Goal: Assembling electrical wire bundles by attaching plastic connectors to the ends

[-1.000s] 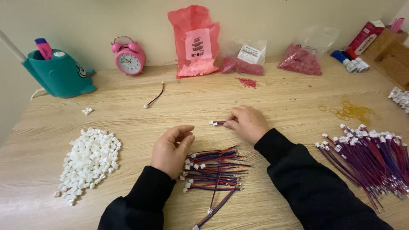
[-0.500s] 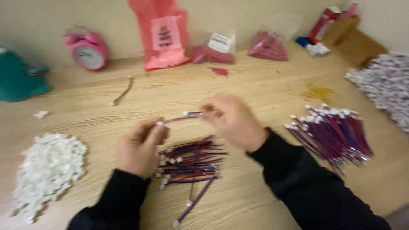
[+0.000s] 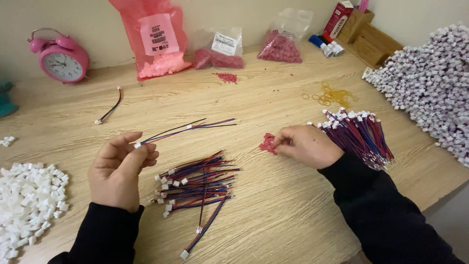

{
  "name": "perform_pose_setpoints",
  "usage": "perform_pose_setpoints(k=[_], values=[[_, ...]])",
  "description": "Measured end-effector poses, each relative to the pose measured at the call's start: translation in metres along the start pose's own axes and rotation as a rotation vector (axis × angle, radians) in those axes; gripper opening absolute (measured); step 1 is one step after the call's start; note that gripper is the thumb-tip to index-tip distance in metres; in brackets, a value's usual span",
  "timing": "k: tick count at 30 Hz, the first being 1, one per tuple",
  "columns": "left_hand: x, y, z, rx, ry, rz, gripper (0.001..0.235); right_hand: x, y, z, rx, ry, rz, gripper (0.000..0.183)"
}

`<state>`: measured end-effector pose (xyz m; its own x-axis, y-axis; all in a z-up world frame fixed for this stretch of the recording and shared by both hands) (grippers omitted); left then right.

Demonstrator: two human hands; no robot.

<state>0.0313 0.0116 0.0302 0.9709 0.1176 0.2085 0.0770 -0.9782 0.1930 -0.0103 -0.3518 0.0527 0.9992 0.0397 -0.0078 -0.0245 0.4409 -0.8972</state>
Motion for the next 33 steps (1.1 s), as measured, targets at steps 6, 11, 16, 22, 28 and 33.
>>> perform_pose_setpoints(k=[6, 11, 16, 22, 28, 33], values=[[-0.002, 0.0, -0.004, 0.034, -0.083, -0.025, 0.013, 0.002, 0.015, -0.018, -0.15, 0.153, 0.092, 0.018], [-0.003, 0.001, -0.007, 0.028, -0.094, -0.036, 0.013, 0.0, 0.012, -0.033, -0.103, 0.082, -0.007, 0.012], [-0.007, 0.005, -0.014, 0.003, -0.099, -0.017, 0.012, 0.0, 0.009, -0.018, -0.046, 0.073, 0.021, 0.01], [-0.006, 0.003, -0.01, 0.011, -0.097, -0.008, 0.01, 0.009, 0.02, -0.036, -0.08, -0.077, -0.034, 0.01], [-0.006, 0.004, -0.01, 0.027, -0.096, -0.015, 0.009, 0.001, 0.007, -0.032, -0.001, 0.108, -0.044, 0.013], [0.001, 0.002, 0.017, -0.001, -0.09, 0.03, 0.014, -0.004, 0.005, -0.028, 0.571, 0.175, -0.123, 0.007]])
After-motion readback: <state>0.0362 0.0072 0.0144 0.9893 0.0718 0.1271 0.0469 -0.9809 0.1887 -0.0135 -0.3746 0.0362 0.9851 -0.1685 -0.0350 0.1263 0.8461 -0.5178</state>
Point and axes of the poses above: each hand's wrist, its own x-axis towards the middle knuckle, its own y-axis out of the palm, z = x × y, the point moved 3 cm from there along x, towards the middle knuckle, and after that the axes turned 4 degrees about x, right-handed, at the moved point
